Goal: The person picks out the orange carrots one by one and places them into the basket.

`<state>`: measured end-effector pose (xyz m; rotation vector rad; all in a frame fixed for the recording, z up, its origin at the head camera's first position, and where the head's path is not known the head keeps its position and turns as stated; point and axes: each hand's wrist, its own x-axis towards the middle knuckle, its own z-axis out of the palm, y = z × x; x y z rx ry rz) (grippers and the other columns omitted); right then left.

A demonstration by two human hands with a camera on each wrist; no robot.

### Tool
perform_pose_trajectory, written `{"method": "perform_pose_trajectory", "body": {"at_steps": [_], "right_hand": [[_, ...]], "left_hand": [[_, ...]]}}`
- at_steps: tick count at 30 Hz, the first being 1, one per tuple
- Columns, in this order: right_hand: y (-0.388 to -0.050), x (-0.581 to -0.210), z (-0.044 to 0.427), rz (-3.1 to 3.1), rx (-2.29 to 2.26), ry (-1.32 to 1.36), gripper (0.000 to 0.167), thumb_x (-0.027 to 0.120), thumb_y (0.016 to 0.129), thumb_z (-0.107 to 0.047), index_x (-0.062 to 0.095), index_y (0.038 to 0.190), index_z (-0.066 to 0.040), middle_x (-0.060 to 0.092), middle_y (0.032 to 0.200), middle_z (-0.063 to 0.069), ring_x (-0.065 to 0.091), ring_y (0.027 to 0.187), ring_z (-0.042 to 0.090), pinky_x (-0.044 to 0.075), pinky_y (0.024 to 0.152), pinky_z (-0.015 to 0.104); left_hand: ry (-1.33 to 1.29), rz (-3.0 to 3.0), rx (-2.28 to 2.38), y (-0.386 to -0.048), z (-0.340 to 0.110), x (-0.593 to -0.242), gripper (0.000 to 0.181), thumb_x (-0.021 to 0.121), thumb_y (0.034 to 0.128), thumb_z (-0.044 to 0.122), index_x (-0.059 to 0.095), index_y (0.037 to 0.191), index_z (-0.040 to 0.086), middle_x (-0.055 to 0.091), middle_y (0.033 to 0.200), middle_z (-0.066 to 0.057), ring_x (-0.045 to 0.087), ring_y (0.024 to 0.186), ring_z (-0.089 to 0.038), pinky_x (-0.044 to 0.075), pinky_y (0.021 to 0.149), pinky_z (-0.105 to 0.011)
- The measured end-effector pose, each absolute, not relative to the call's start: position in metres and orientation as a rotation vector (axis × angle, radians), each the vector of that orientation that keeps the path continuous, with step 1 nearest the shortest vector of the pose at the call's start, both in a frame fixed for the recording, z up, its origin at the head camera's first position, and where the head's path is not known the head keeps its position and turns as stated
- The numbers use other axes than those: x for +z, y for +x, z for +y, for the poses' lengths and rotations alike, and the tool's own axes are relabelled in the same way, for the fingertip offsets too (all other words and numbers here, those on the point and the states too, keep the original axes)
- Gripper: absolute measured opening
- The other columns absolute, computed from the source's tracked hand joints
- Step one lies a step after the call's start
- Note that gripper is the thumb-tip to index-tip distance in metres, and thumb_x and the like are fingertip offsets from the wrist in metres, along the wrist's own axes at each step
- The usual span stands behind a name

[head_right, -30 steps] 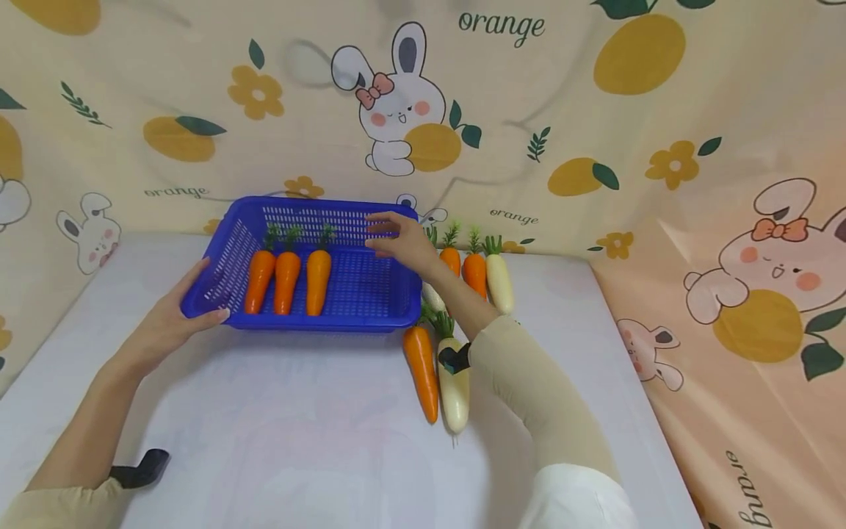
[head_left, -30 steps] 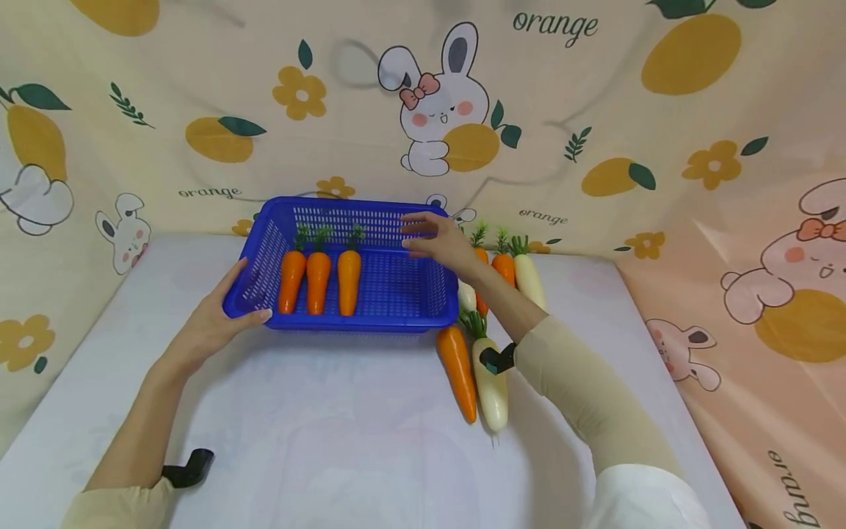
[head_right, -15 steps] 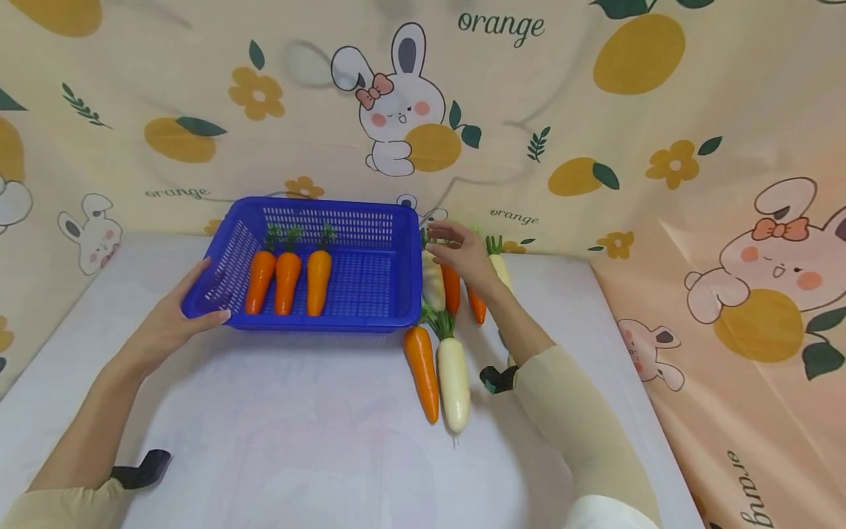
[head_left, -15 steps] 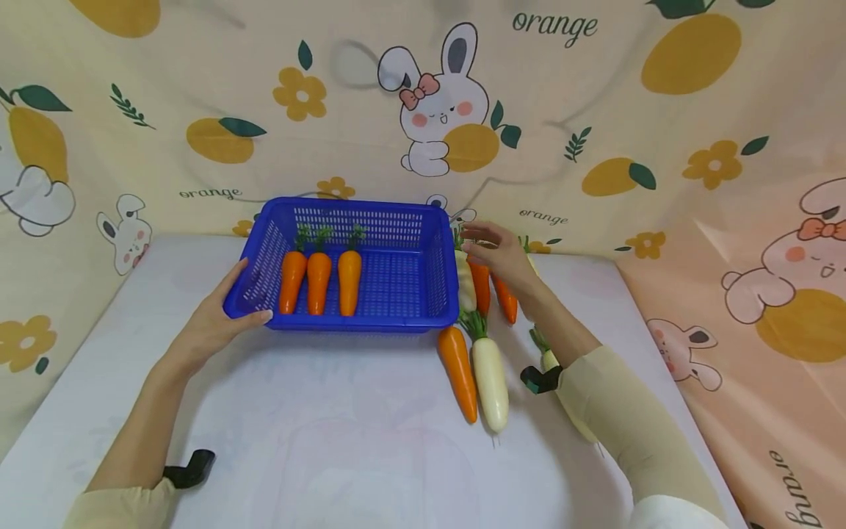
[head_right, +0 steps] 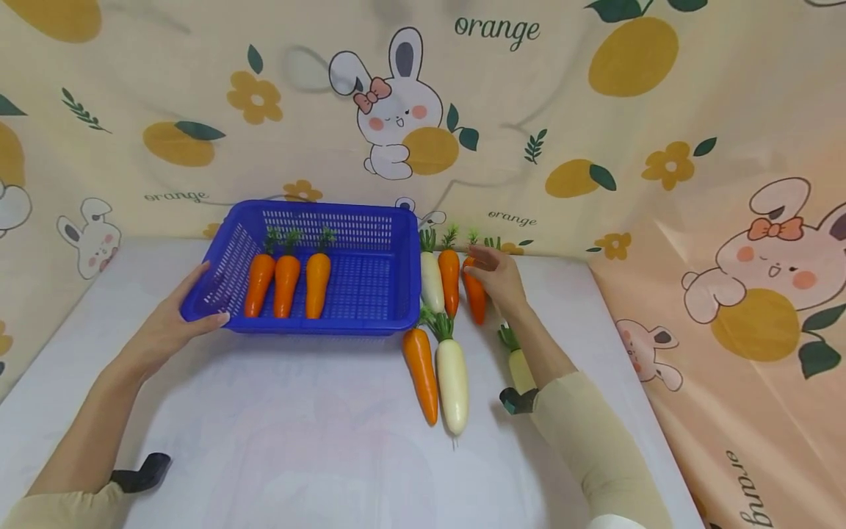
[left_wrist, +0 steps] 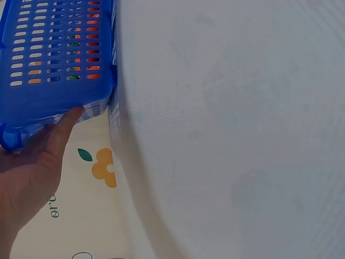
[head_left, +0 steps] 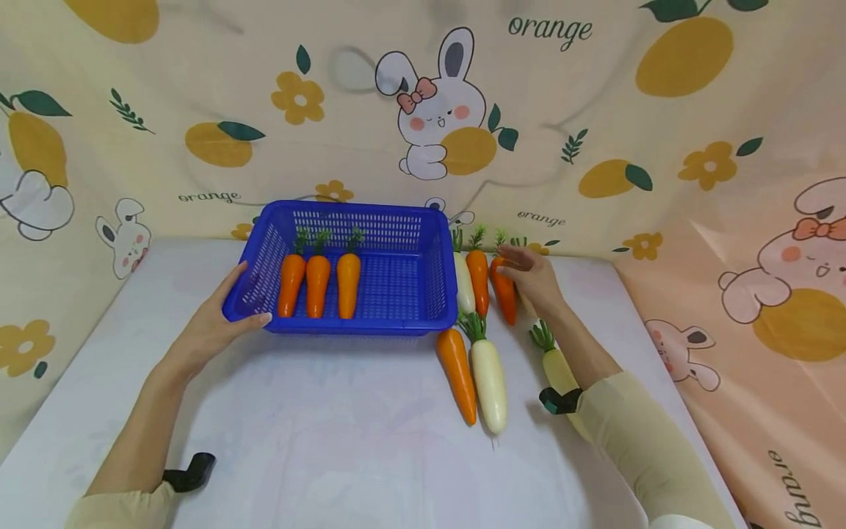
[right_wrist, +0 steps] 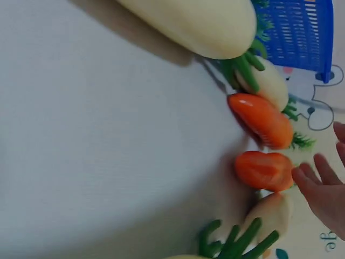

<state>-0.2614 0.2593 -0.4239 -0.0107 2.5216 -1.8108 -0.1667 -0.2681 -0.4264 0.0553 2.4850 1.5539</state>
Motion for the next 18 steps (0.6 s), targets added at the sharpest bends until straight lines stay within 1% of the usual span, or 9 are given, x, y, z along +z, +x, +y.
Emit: {"method": "perform_pose_trajectory", "body": {"at_steps": [6,12,15,18], "right_hand": [[-0.262,-0.433,0.266,2.522,-1.738,0.117,0.051,0.064,0.097,-0.007,0.05,0.146,-0.009,0.046,0.15,0.016,0.041,0.139,0.031,0.036,0.114,0.044],[-0.266,-0.438,0.271,2.535,-1.657,0.174,0.057,0.062,0.097,-0.007,0.043,0.151,-0.009,0.038,0.154,0.02,0.036,0.142,0.035,0.035,0.114,0.046],[-0.27,-0.441,0.274,2.535,-1.607,0.196,0.062,0.062,0.096,-0.007,0.037,0.154,-0.01,0.033,0.157,0.022,0.031,0.145,0.036,0.032,0.116,0.047],[-0.275,-0.444,0.274,2.523,-1.557,0.162,0.067,0.063,0.095,-0.006,0.034,0.155,-0.01,0.033,0.155,0.025,0.032,0.143,0.039,0.032,0.115,0.049]], "left_hand": [[0.059,2.484,1.553,-0.165,-0.267,-0.425,0.102,0.073,0.0912,0.034,-0.004,0.16,0.035,-0.005,0.165,-0.018,0.0,0.148,-0.049,0.006,0.114,-0.07],[0.062,2.501,1.539,-0.167,-0.268,-0.426,0.102,0.073,0.0908,0.036,-0.003,0.16,0.036,-0.003,0.166,-0.017,0.002,0.148,-0.048,0.008,0.113,-0.071],[0.053,2.503,1.53,-0.167,-0.268,-0.426,0.102,0.072,0.0912,0.036,-0.003,0.159,0.036,-0.004,0.166,-0.017,0.001,0.148,-0.048,0.008,0.113,-0.071],[0.047,2.499,1.532,-0.167,-0.269,-0.426,0.102,0.072,0.0913,0.036,-0.004,0.159,0.037,-0.004,0.166,-0.017,0.0,0.148,-0.048,0.008,0.113,-0.071]]}}
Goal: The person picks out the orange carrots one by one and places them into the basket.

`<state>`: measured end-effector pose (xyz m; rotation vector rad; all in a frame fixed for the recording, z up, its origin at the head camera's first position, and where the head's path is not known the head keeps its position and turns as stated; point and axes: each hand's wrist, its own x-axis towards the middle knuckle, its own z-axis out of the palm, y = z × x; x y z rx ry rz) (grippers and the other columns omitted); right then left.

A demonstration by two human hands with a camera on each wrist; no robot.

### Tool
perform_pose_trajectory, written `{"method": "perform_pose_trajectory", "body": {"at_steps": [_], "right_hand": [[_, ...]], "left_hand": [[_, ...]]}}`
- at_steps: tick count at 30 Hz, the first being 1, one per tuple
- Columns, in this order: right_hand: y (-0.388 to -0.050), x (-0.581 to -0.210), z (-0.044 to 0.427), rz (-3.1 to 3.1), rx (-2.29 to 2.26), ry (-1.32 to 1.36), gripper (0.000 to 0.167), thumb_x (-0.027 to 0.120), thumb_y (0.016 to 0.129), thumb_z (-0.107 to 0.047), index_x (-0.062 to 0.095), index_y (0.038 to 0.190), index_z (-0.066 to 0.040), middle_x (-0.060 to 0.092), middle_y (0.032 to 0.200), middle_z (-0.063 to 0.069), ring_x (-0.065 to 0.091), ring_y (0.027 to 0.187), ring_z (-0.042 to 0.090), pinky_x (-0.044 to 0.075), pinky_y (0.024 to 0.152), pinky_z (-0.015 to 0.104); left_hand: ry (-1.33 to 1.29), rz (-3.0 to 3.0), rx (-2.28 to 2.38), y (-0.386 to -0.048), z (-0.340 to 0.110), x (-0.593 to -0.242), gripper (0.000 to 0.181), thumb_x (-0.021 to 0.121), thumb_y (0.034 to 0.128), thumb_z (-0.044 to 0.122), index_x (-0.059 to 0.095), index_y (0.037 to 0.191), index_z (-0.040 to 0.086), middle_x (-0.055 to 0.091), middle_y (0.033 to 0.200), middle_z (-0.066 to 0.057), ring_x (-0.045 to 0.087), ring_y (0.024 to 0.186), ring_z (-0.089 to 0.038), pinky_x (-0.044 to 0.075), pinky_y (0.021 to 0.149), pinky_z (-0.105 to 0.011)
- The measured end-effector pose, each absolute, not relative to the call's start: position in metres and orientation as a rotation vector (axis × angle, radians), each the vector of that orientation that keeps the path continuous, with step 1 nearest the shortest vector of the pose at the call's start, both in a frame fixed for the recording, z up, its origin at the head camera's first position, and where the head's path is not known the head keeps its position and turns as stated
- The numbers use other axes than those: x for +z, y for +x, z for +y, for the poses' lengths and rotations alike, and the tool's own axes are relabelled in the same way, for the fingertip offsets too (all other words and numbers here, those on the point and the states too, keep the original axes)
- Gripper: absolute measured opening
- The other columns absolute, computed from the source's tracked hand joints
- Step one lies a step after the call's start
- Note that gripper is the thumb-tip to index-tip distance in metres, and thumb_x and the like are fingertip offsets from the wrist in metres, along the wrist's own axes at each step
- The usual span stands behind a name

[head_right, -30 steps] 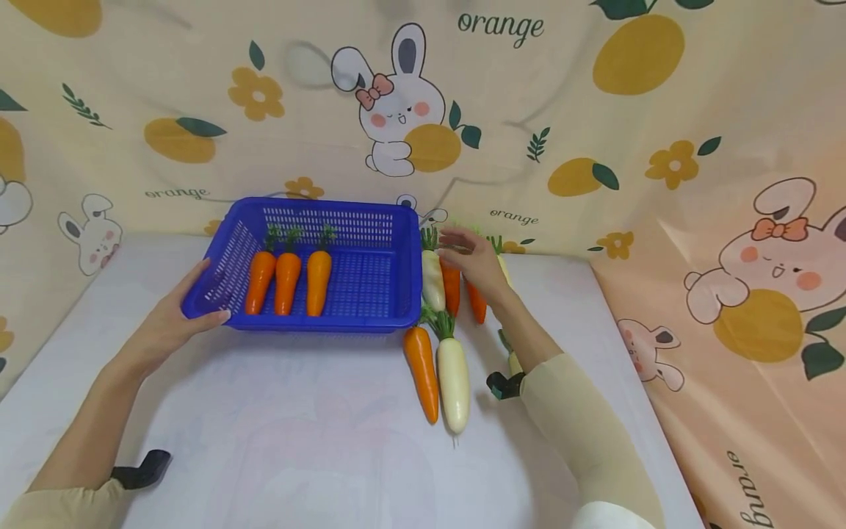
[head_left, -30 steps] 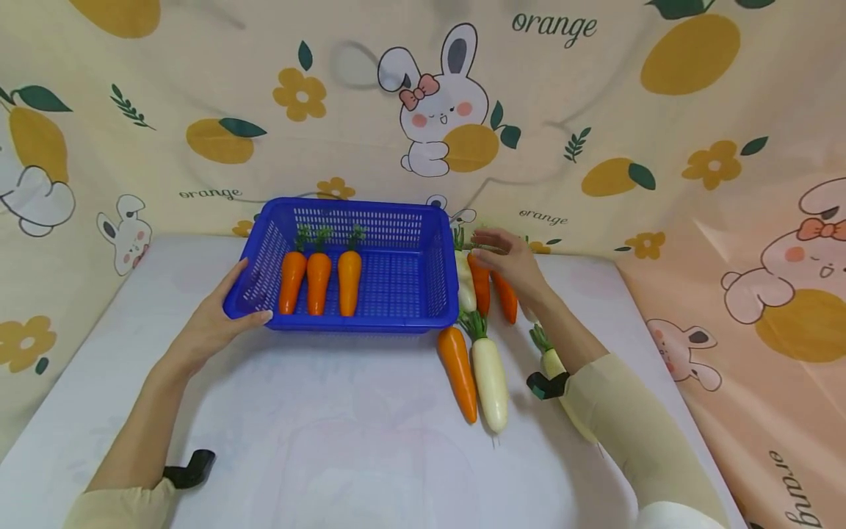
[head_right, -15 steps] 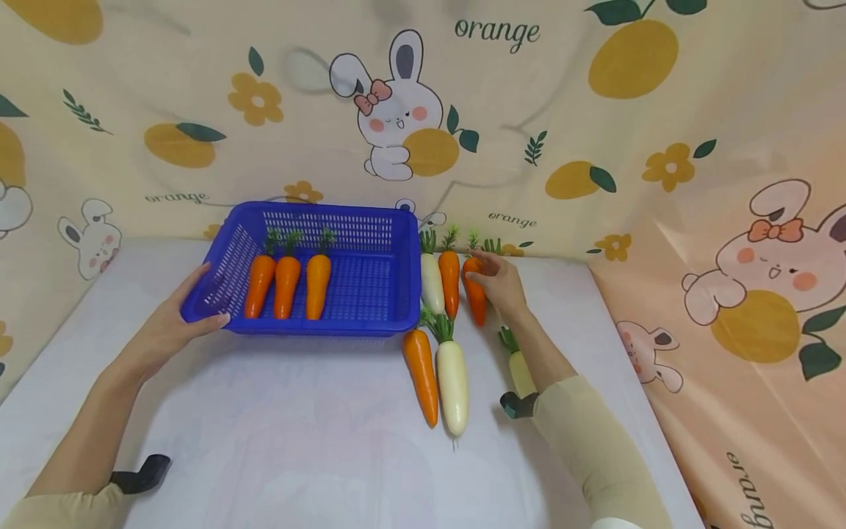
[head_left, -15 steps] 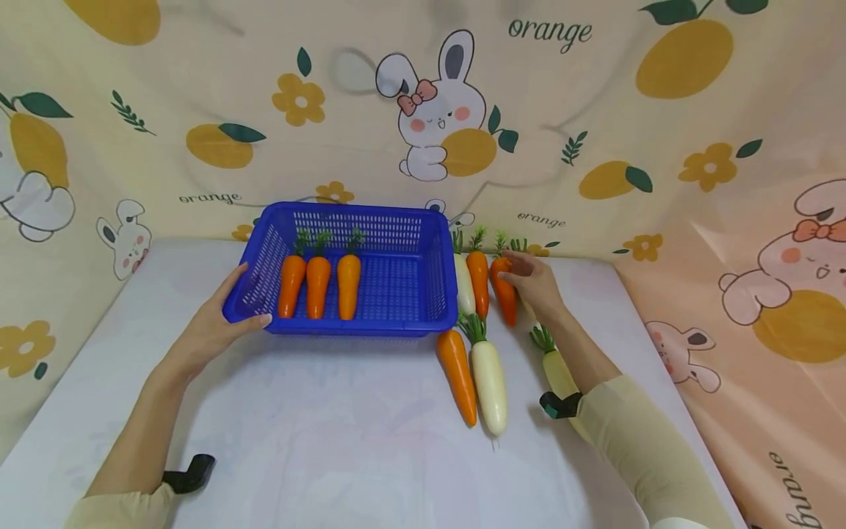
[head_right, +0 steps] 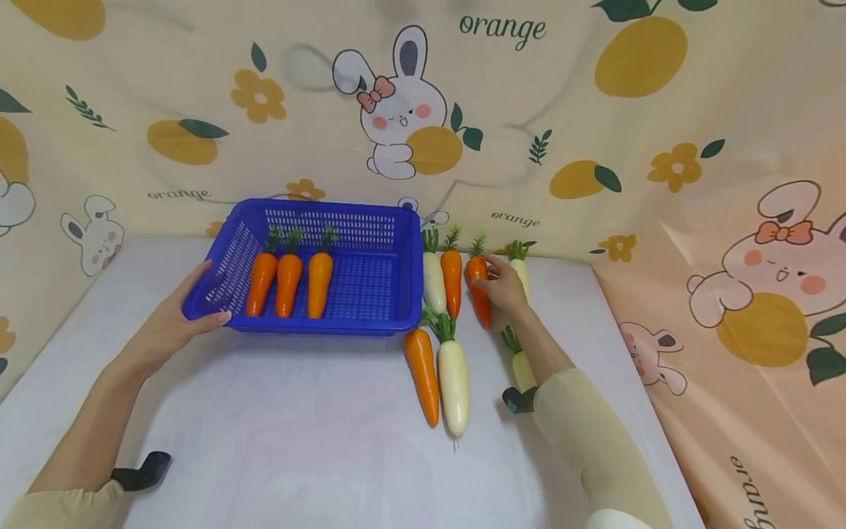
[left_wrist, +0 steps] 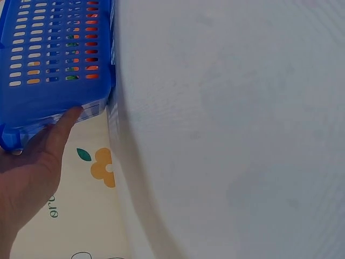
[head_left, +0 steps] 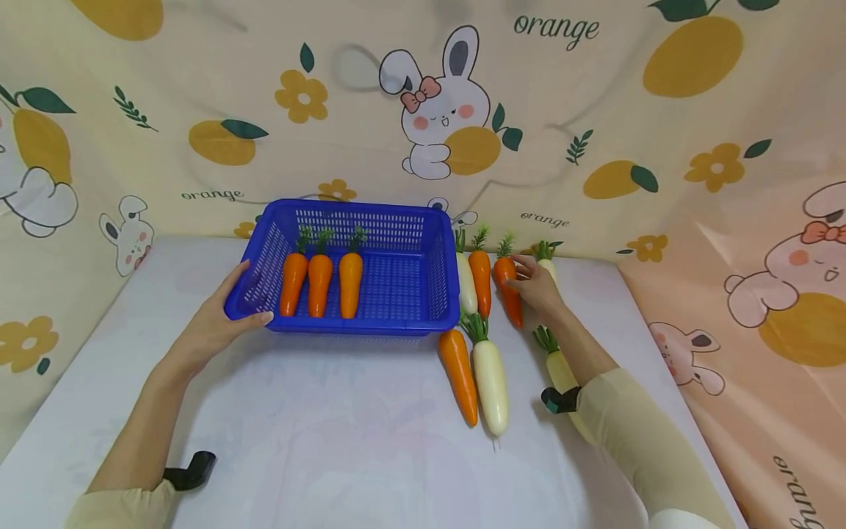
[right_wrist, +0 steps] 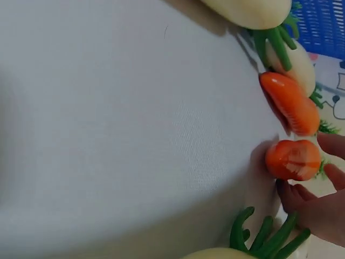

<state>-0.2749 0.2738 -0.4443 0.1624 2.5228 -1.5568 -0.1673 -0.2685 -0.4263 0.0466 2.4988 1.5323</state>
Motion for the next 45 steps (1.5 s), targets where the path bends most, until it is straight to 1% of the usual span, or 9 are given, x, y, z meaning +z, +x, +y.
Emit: {"method": "perform_pose_trajectory", "body": {"at_steps": [7,11,22,24,30,34,37,42,45], "right_hand": [[-0.284,-0.448,0.275,2.688,-1.216,0.04,0.08,0.071,0.09,-0.009,0.029,0.158,-0.013,0.043,0.145,0.028,0.046,0.13,0.043,0.045,0.105,0.053],[-0.288,-0.447,0.276,2.713,-1.124,0.029,0.08,0.071,0.09,-0.012,0.029,0.158,-0.018,0.043,0.146,0.027,0.046,0.127,0.042,0.044,0.104,0.053],[-0.28,-0.445,0.285,2.445,-1.434,0.044,0.074,0.068,0.094,-0.012,0.032,0.157,-0.022,0.037,0.151,0.027,0.044,0.133,0.043,0.042,0.107,0.054],[-0.276,-0.436,0.281,2.4,-1.488,0.046,0.074,0.068,0.094,-0.012,0.03,0.157,-0.023,0.036,0.152,0.027,0.045,0.131,0.042,0.046,0.104,0.05],[-0.278,-0.426,0.273,2.329,-1.663,0.017,0.076,0.07,0.094,-0.016,0.031,0.157,-0.033,0.043,0.147,0.019,0.055,0.121,0.034,0.057,0.088,0.036],[-0.277,-0.415,0.263,2.329,-1.674,-0.016,0.076,0.072,0.093,-0.02,0.033,0.155,-0.038,0.042,0.149,0.017,0.057,0.121,0.032,0.058,0.087,0.036],[-0.273,-0.402,0.253,2.323,-1.661,-0.037,0.075,0.072,0.093,-0.022,0.034,0.154,-0.041,0.041,0.151,0.014,0.056,0.124,0.03,0.056,0.09,0.038],[-0.27,-0.387,0.235,2.306,-1.663,-0.097,0.072,0.071,0.093,-0.023,0.036,0.154,-0.037,0.043,0.15,0.012,0.054,0.126,0.029,0.052,0.097,0.044],[-0.27,-0.383,0.224,2.299,-1.668,-0.132,0.071,0.071,0.093,-0.021,0.037,0.154,-0.034,0.044,0.148,0.013,0.056,0.121,0.028,0.055,0.093,0.038]], "left_hand": [[0.056,2.481,1.561,-0.168,-0.268,-0.426,0.101,0.072,0.0917,0.032,-0.003,0.159,0.037,-0.004,0.166,-0.016,0.001,0.148,-0.048,0.007,0.114,-0.07],[0.048,2.483,1.56,-0.167,-0.268,-0.425,0.102,0.073,0.0913,0.035,-0.003,0.159,0.037,-0.004,0.166,-0.017,0.001,0.148,-0.049,0.007,0.114,-0.07],[0.04,2.46,1.57,-0.164,-0.268,-0.427,0.101,0.072,0.0923,0.032,-0.003,0.159,0.037,-0.005,0.166,-0.016,-0.001,0.148,-0.048,0.006,0.114,-0.07],[0.044,2.456,1.576,-0.164,-0.268,-0.427,0.101,0.072,0.092,0.033,-0.003,0.159,0.037,-0.005,0.166,-0.016,0.0,0.148,-0.048,0.007,0.114,-0.07],[0.039,2.464,1.564,-0.166,-0.269,-0.426,0.101,0.072,0.0918,0.036,-0.004,0.159,0.037,-0.005,0.166,-0.017,0.002,0.148,-0.049,0.009,0.114,-0.069],[0.031,2.474,1.548,-0.166,-0.268,-0.424,0.102,0.072,0.0915,0.037,-0.004,0.16,0.035,-0.004,0.165,-0.019,0.001,0.148,-0.049,0.007,0.114,-0.069],[0.032,2.468,1.552,-0.166,-0.268,-0.424,0.102,0.072,0.0918,0.035,-0.004,0.16,0.034,-0.004,0.165,-0.019,0.0,0.148,-0.048,0.007,0.115,-0.069],[0.035,2.465,1.565,-0.166,-0.268,-0.425,0.101,0.071,0.0925,0.033,-0.004,0.159,0.036,-0.005,0.165,-0.018,0.001,0.148,-0.049,0.007,0.115,-0.068],[0.031,2.46,1.567,-0.166,-0.268,-0.425,0.101,0.071,0.0926,0.032,-0.005,0.159,0.037,-0.005,0.165,-0.019,0.001,0.148,-0.05,0.007,0.114,-0.069]]}}
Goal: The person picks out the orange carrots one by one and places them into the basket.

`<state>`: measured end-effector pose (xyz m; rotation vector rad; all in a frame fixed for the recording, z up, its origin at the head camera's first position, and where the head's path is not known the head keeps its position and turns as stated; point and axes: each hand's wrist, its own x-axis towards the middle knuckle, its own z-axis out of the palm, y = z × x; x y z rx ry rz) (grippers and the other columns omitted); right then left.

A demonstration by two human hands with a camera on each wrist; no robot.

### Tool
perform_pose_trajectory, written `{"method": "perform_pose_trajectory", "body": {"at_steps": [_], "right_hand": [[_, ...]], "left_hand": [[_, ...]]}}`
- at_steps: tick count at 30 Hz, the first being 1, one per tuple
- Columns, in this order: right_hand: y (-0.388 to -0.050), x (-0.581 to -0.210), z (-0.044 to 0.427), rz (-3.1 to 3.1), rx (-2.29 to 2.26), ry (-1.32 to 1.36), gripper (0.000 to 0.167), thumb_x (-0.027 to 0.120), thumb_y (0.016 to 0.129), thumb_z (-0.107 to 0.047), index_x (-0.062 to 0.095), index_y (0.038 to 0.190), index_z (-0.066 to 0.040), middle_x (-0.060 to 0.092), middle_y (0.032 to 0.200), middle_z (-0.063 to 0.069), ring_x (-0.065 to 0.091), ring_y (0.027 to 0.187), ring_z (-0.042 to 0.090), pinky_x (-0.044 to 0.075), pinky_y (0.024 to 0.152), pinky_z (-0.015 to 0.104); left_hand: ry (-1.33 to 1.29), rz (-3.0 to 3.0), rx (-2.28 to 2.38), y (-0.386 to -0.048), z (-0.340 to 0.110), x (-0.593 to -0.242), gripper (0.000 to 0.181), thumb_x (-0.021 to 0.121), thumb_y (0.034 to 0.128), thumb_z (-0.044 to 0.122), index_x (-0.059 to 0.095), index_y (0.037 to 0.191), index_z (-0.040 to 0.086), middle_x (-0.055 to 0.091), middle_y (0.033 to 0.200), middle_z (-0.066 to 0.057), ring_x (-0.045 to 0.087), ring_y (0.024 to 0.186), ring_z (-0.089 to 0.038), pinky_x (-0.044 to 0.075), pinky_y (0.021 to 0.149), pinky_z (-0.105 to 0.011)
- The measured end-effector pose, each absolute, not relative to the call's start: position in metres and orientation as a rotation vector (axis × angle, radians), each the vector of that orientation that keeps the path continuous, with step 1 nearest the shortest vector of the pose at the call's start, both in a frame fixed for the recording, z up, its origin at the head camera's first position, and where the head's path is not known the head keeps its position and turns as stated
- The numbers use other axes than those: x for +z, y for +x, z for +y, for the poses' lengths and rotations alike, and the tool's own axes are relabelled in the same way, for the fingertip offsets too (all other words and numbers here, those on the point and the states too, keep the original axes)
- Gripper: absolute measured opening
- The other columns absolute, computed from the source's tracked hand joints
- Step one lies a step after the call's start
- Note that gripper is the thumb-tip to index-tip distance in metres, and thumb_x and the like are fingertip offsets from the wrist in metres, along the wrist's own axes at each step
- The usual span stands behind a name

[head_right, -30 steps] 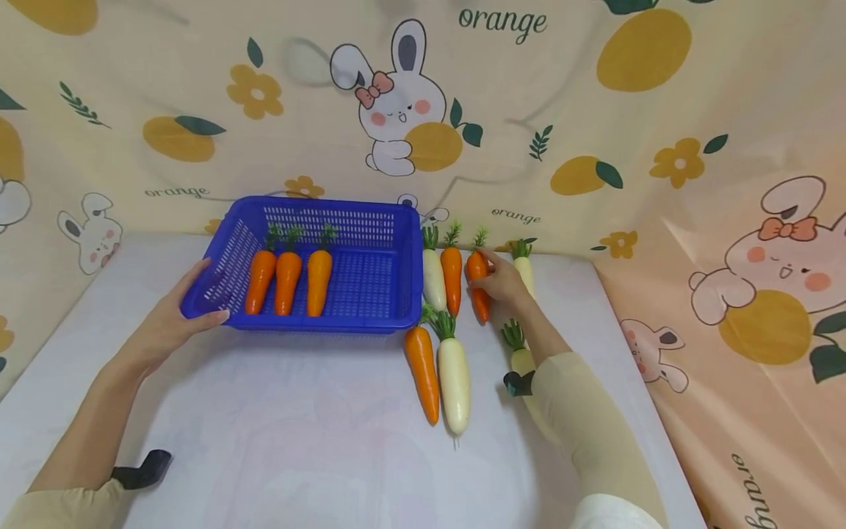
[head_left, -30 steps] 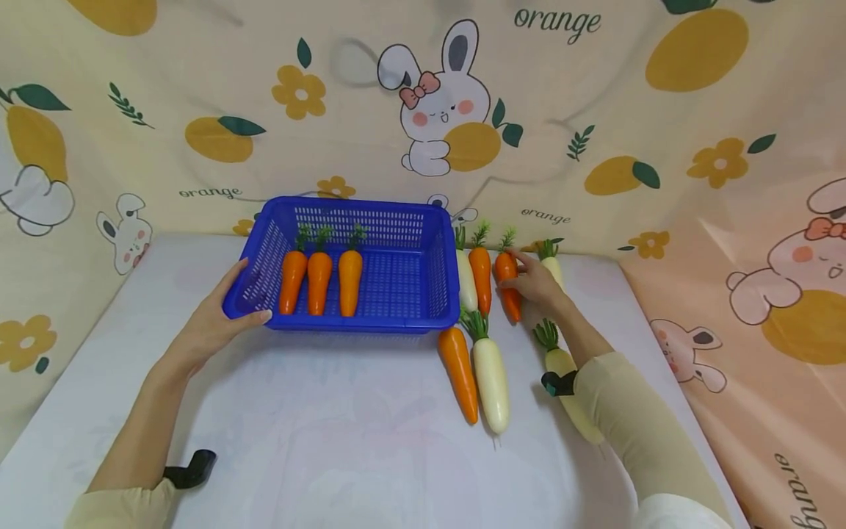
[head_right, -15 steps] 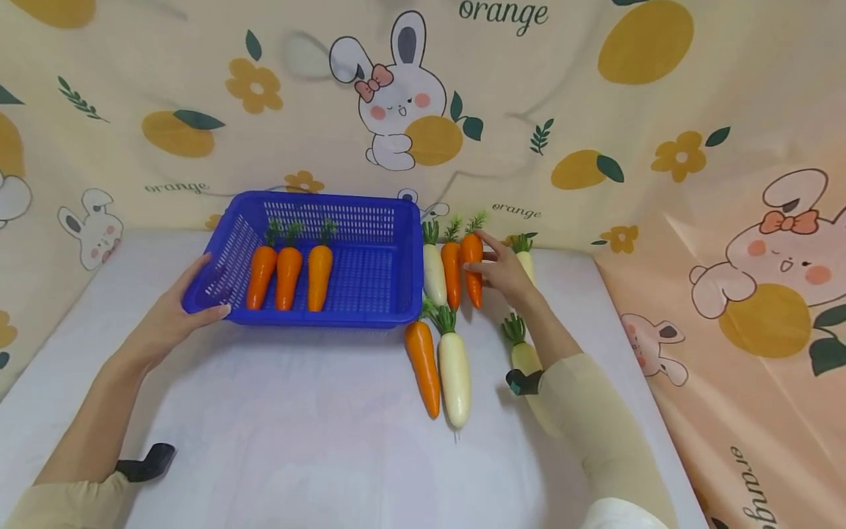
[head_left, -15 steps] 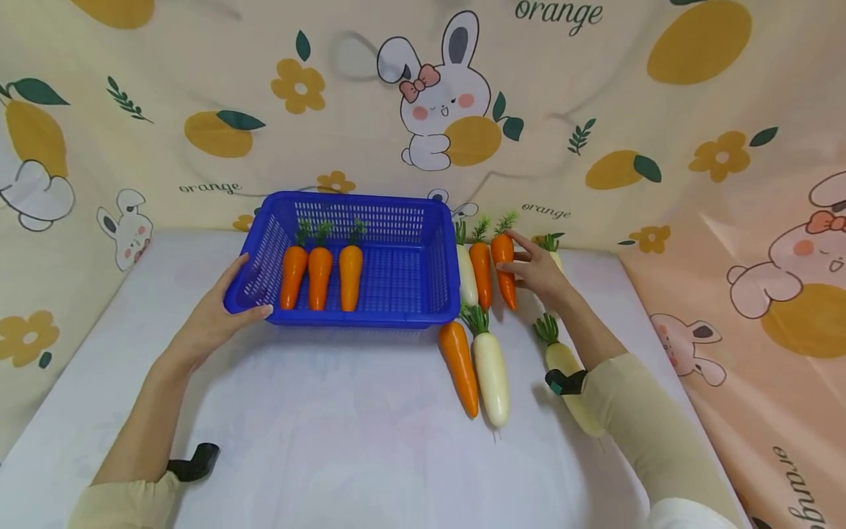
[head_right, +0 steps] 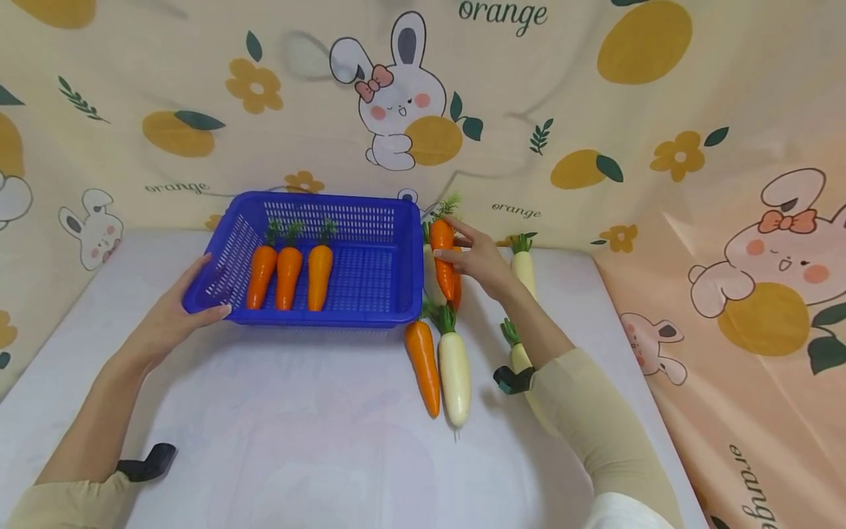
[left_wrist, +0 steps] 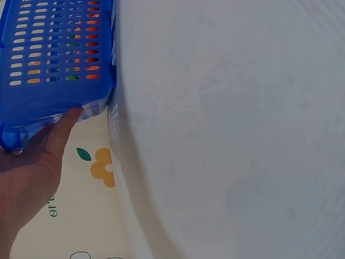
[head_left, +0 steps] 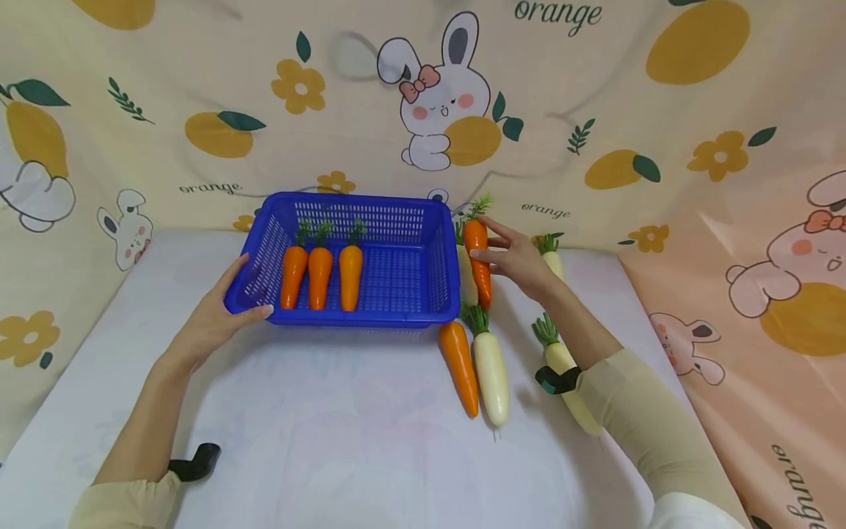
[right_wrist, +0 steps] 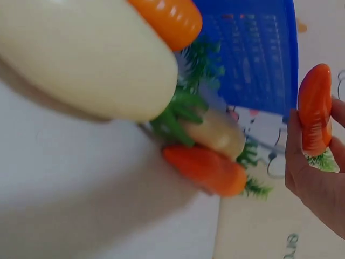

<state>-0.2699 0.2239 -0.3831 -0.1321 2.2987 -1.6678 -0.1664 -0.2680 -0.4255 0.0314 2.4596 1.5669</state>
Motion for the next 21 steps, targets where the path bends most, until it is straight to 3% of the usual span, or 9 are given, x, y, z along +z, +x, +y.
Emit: {"method": "perform_pose_trajectory", "body": {"at_steps": [5,12,21], "right_hand": [[-0.274,-0.375,0.204,2.296,-1.655,-0.204,0.071,0.072,0.092,-0.021,0.038,0.154,-0.031,0.046,0.144,0.015,0.06,0.11,0.029,0.056,0.082,0.028],[-0.281,-0.366,0.17,2.322,-1.59,-0.313,0.073,0.073,0.091,-0.022,0.037,0.154,-0.026,0.043,0.147,0.015,0.052,0.125,0.03,0.057,0.09,0.037],[-0.285,-0.367,0.124,2.312,-1.523,-0.337,0.074,0.076,0.09,-0.02,0.039,0.153,-0.024,0.06,0.125,0.018,0.064,0.1,0.029,0.058,0.082,0.035]], "left_hand": [[0.022,2.453,1.568,-0.166,-0.268,-0.426,0.102,0.072,0.0924,0.033,-0.005,0.159,0.038,-0.005,0.165,-0.02,0.002,0.147,-0.051,0.009,0.114,-0.069],[0.012,2.455,1.562,-0.166,-0.268,-0.425,0.102,0.071,0.0922,0.035,-0.006,0.159,0.039,-0.005,0.165,-0.019,0.002,0.147,-0.051,0.01,0.114,-0.07],[0.021,2.458,1.562,-0.167,-0.268,-0.426,0.101,0.071,0.0927,0.034,-0.006,0.159,0.038,-0.005,0.165,-0.018,0.002,0.147,-0.05,0.01,0.114,-0.069]]}}
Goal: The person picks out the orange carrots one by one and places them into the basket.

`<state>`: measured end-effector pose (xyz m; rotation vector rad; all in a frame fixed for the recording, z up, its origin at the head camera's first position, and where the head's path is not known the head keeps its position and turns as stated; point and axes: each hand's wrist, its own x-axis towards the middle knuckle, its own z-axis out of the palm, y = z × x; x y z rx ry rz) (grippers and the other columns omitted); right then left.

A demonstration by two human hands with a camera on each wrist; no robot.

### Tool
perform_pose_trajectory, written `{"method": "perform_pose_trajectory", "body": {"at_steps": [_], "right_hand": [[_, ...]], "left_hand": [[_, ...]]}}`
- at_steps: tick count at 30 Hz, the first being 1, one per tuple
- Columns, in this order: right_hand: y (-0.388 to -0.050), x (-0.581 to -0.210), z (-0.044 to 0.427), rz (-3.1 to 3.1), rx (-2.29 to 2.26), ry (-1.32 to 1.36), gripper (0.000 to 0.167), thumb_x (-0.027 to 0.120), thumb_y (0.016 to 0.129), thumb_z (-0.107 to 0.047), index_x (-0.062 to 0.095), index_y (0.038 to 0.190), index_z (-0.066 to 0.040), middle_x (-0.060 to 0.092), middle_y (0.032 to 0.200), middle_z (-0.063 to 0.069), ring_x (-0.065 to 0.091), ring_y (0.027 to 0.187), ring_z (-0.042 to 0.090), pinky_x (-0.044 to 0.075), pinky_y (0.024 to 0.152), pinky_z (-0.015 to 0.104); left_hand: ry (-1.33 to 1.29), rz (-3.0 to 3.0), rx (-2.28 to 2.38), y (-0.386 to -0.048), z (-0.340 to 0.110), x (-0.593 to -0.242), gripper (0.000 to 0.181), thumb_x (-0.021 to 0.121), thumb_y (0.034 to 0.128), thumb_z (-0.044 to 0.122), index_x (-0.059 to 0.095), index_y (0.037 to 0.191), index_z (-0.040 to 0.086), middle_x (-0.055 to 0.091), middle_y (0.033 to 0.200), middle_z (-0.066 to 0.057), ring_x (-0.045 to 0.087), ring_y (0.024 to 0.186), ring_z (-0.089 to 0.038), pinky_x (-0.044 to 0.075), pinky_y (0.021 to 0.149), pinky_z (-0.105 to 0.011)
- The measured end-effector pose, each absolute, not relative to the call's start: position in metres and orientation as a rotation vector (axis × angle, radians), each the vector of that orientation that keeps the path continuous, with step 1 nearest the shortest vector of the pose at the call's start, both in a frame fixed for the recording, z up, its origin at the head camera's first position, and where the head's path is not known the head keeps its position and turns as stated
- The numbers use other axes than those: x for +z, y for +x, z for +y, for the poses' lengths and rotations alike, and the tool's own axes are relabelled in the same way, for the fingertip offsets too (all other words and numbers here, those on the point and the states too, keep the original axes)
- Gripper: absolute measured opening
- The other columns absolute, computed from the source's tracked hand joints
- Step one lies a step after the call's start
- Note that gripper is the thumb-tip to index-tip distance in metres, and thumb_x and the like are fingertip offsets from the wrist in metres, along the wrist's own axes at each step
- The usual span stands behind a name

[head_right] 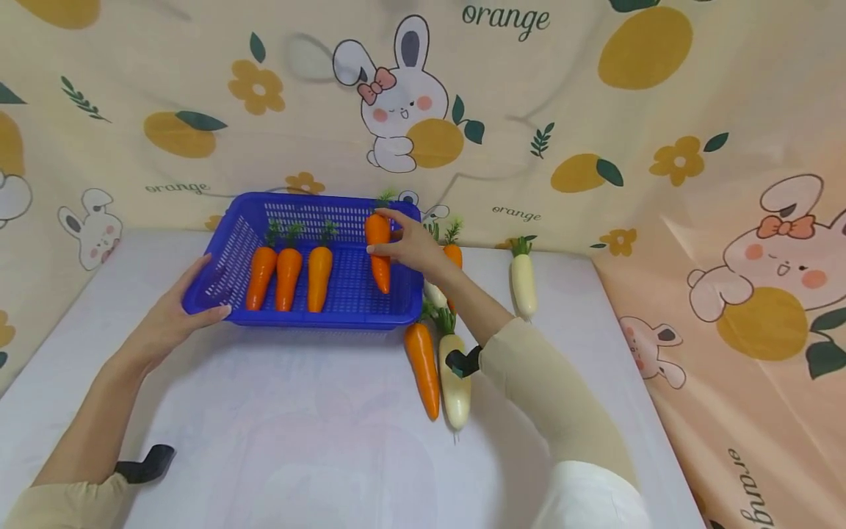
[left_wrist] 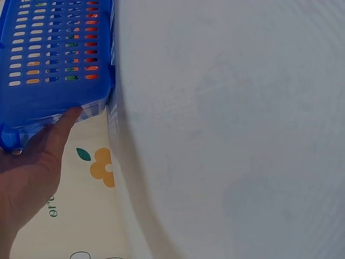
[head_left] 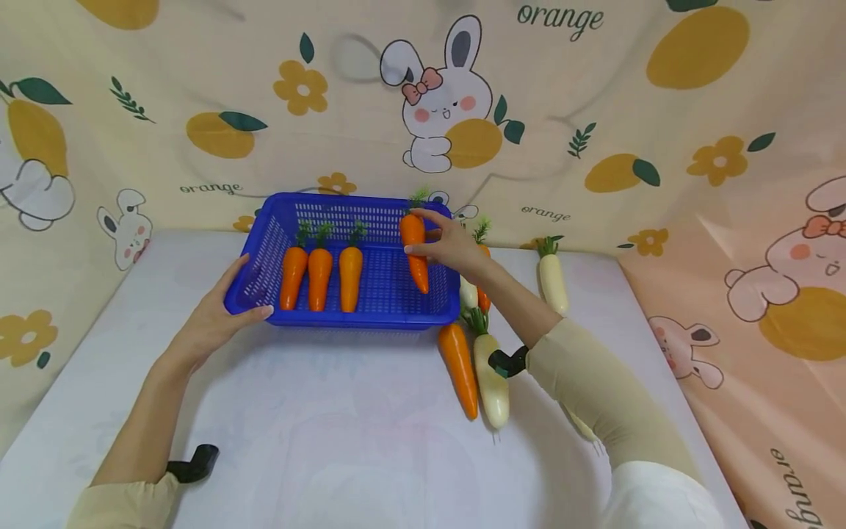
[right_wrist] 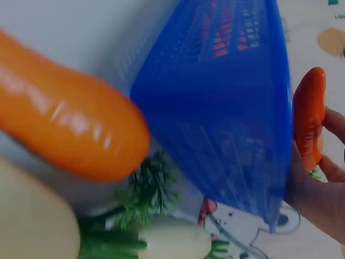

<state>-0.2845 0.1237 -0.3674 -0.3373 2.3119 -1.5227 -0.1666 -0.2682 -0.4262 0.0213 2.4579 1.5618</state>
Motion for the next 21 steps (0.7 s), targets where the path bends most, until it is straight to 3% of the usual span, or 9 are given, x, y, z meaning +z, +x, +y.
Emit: {"method": "perform_pose_trajectory", "body": {"at_steps": [11,21], "right_hand": [[-0.287,-0.393,0.077,2.216,-1.53,-0.252,0.073,0.077,0.087,-0.01,0.043,0.15,-0.019,0.06,0.123,0.02,0.065,0.104,0.03,0.059,0.084,0.038],[-0.299,-0.423,0.047,2.383,-1.328,-0.271,0.072,0.078,0.086,-0.01,0.042,0.149,-0.014,0.055,0.133,0.018,0.061,0.107,0.027,0.057,0.081,0.033]], "left_hand": [[0.028,2.449,1.559,-0.168,-0.267,-0.43,0.102,0.071,0.0925,0.031,-0.006,0.159,0.037,-0.006,0.165,-0.018,-0.001,0.148,-0.049,0.007,0.114,-0.07],[0.031,2.421,1.594,-0.168,-0.27,-0.43,0.101,0.071,0.0932,0.029,-0.005,0.159,0.036,-0.008,0.165,-0.017,-0.003,0.148,-0.048,0.005,0.115,-0.069]]}}
